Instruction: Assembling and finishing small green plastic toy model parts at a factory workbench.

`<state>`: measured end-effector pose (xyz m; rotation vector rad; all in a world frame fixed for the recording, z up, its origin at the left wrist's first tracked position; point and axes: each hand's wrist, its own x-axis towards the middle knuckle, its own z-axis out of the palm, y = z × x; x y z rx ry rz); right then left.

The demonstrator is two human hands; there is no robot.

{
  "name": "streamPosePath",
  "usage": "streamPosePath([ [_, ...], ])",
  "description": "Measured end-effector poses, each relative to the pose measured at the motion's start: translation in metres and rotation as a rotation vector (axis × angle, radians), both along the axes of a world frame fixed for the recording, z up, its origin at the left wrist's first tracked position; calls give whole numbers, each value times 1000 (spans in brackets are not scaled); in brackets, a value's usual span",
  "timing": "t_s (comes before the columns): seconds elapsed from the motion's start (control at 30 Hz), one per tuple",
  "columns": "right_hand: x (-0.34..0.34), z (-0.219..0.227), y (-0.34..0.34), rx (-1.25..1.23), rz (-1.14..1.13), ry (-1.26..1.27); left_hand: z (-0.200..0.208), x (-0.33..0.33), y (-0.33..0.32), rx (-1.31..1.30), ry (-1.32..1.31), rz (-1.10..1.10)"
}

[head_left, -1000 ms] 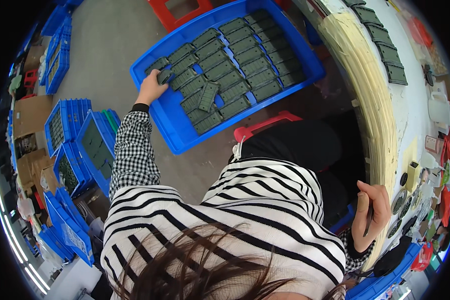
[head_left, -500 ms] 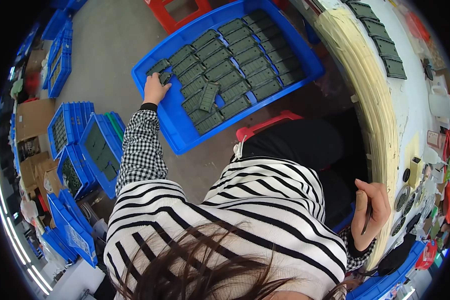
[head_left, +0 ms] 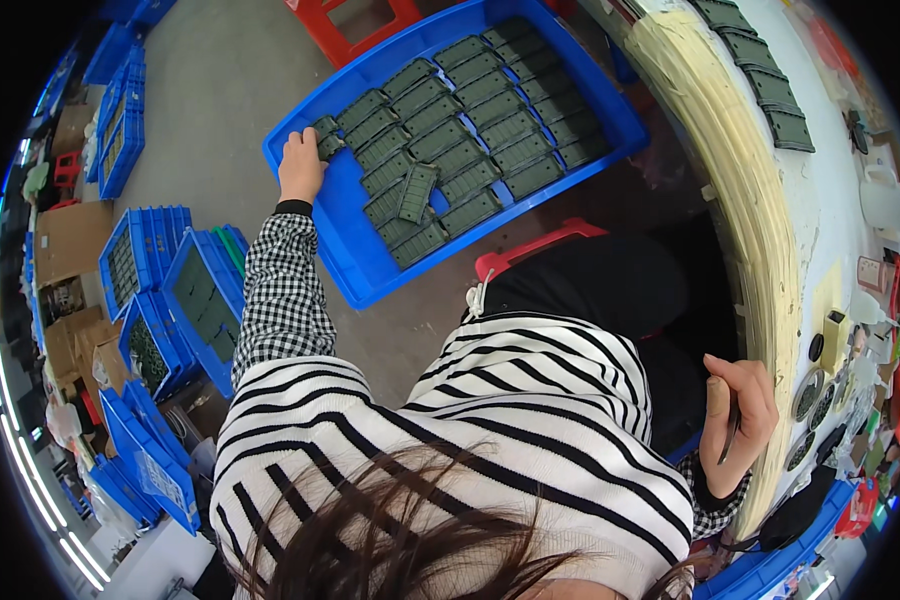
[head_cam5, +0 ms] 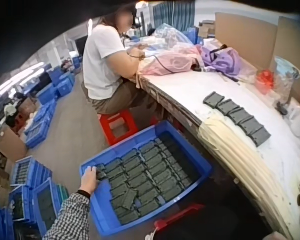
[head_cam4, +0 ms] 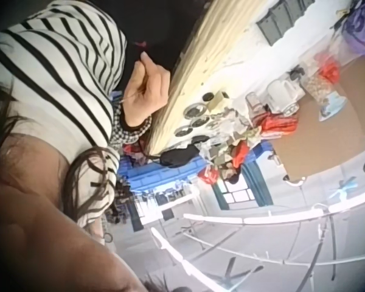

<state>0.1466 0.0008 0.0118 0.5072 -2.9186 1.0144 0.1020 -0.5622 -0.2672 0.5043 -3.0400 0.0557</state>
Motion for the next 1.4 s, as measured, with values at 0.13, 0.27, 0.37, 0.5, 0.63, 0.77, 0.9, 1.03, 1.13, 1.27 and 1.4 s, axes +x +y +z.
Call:
streamPosePath([
  [0.13, 0, 1, 2, -3, 9, -14, -1, 5, 10, -125, 145, -59],
  [0.27, 0, -3, 5, -17, -1, -1, 14, -3, 97, 513, 248, 47],
  [0.37, 0, -2, 4, -14, 4, -6, 22, 9, 157, 608, 66, -64],
  [0.5, 0, -3, 9, -20, 27, -7, 11, 18, 161, 553, 62, -42],
  [0.63, 3, -5, 15, -24, 0, 17, 47, 15, 125, 595, 38, -6],
  [0.77, 2, -5, 14, -41, 3, 0, 55, 20, 55, 269, -182, 0],
  [0.9, 3, -2, 11, -37, -17, -13, 26, 14, 33, 263, -240, -21],
  [1.03, 3, 0, 17, -54, -42, -13, -4, 21, 25, 302, -136, 44],
  [1.13, 3, -1, 24, -76, -76, -24, 0, 20, 34, 248, -63, 23],
  [1.27, -3, -4, 31, -113, -74, -20, 61, -28, 99, 382, 461, -88],
  [1.4, -7, -2, 28, -142, -21, -6, 204, -99, 275, 554, 906, -551],
])
